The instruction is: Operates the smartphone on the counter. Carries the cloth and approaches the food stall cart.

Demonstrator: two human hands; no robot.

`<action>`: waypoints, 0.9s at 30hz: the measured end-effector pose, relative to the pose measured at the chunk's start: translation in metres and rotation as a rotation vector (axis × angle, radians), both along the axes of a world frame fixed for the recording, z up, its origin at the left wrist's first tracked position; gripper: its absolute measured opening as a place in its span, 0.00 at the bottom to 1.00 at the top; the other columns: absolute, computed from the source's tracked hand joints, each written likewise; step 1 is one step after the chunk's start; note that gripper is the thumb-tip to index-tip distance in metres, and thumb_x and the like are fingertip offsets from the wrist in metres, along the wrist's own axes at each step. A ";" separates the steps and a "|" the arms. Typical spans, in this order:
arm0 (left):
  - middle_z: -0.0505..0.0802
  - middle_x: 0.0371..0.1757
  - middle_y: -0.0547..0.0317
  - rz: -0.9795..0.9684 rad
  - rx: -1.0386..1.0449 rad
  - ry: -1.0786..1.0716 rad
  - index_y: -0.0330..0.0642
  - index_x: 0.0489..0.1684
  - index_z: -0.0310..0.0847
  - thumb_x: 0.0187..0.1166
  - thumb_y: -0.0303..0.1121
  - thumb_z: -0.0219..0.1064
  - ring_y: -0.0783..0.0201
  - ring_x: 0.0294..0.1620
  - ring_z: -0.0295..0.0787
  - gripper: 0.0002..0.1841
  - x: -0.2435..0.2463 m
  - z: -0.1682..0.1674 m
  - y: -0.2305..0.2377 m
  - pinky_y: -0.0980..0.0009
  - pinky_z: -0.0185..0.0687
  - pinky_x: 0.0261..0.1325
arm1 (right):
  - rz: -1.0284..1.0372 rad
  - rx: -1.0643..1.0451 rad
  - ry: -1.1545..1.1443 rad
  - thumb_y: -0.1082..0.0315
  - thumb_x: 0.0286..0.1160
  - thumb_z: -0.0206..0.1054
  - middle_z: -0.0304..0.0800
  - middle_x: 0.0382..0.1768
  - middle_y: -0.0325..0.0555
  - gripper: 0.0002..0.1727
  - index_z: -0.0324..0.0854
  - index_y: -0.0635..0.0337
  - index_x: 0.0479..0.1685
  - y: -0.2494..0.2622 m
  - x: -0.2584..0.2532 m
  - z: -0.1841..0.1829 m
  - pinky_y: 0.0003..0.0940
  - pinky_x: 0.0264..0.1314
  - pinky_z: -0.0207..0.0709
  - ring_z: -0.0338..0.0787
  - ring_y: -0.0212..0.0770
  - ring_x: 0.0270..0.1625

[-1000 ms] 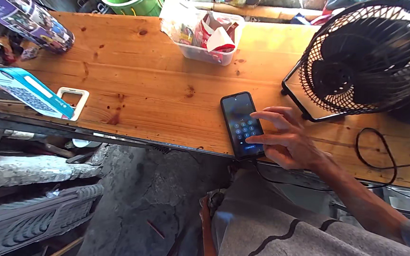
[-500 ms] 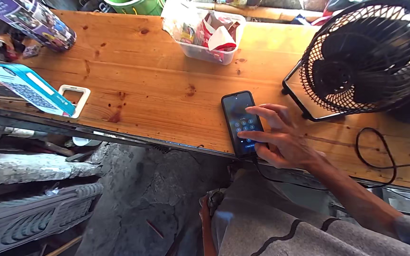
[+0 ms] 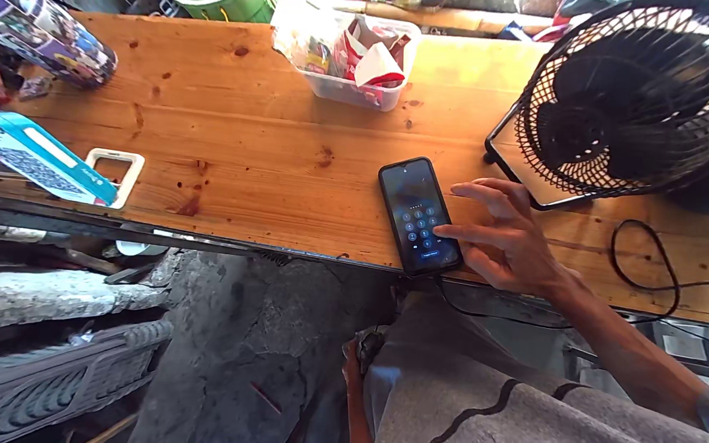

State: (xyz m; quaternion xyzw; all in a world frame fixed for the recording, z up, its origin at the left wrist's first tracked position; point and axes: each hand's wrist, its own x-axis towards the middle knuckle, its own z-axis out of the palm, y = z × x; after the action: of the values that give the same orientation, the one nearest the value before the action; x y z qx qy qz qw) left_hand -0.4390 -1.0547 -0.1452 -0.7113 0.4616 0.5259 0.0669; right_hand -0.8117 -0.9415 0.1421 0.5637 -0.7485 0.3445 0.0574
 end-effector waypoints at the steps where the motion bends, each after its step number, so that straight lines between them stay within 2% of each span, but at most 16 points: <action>1: 0.87 0.65 0.27 -0.003 0.002 0.000 0.25 0.66 0.81 0.93 0.49 0.53 0.37 0.67 0.84 0.29 -0.002 0.001 0.000 0.41 0.72 0.74 | -0.001 -0.010 0.001 0.61 0.76 0.59 0.78 0.77 0.53 0.18 0.96 0.39 0.52 0.000 0.000 0.001 0.55 0.86 0.58 0.65 0.57 0.85; 3: 0.87 0.65 0.26 -0.010 0.005 0.000 0.24 0.67 0.80 0.93 0.48 0.52 0.36 0.67 0.83 0.29 -0.002 0.001 -0.002 0.41 0.72 0.74 | -0.011 -0.051 0.016 0.62 0.76 0.58 0.79 0.76 0.54 0.18 0.95 0.41 0.53 0.001 0.000 0.001 0.54 0.85 0.58 0.66 0.57 0.84; 8: 0.86 0.65 0.25 -0.013 0.015 -0.015 0.23 0.66 0.80 0.94 0.48 0.52 0.36 0.68 0.83 0.30 -0.003 0.004 -0.002 0.41 0.71 0.75 | 0.017 -0.057 0.038 0.63 0.74 0.58 0.81 0.73 0.54 0.18 0.97 0.43 0.46 0.006 0.003 0.001 0.52 0.83 0.60 0.68 0.56 0.83; 12: 0.87 0.65 0.25 -0.010 0.022 -0.035 0.23 0.66 0.81 0.93 0.48 0.54 0.35 0.68 0.83 0.30 -0.003 0.003 -0.002 0.41 0.71 0.75 | 0.040 -0.070 0.048 0.64 0.73 0.59 0.82 0.73 0.54 0.17 0.97 0.43 0.45 0.006 0.003 0.000 0.52 0.83 0.59 0.68 0.57 0.82; 19: 0.86 0.64 0.24 0.006 0.012 -0.018 0.21 0.65 0.80 0.93 0.49 0.54 0.34 0.68 0.82 0.31 -0.005 0.006 -0.002 0.40 0.70 0.75 | 0.064 -0.004 0.025 0.62 0.73 0.60 0.79 0.76 0.53 0.17 0.97 0.39 0.48 0.005 0.003 0.001 0.54 0.85 0.58 0.66 0.57 0.84; 23: 0.86 0.65 0.24 0.045 0.022 -0.017 0.21 0.65 0.80 0.92 0.50 0.54 0.34 0.68 0.82 0.32 -0.004 0.002 -0.002 0.40 0.70 0.74 | 0.046 -0.069 -0.056 0.60 0.74 0.59 0.80 0.74 0.53 0.18 0.95 0.43 0.53 0.001 0.000 0.002 0.53 0.86 0.58 0.68 0.55 0.83; 27: 0.86 0.65 0.24 0.044 0.025 -0.018 0.21 0.66 0.80 0.93 0.50 0.53 0.34 0.68 0.82 0.31 -0.003 -0.001 -0.002 0.40 0.70 0.74 | 0.002 -0.097 -0.050 0.59 0.76 0.58 0.80 0.73 0.57 0.20 0.94 0.48 0.56 -0.005 -0.006 0.006 0.51 0.84 0.61 0.69 0.57 0.82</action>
State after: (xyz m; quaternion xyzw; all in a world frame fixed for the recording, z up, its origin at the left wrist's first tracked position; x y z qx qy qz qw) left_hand -0.4420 -1.0564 -0.1465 -0.7251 0.4384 0.5266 0.0685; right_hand -0.8180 -0.9467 0.1480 0.5521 -0.7317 0.3943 0.0657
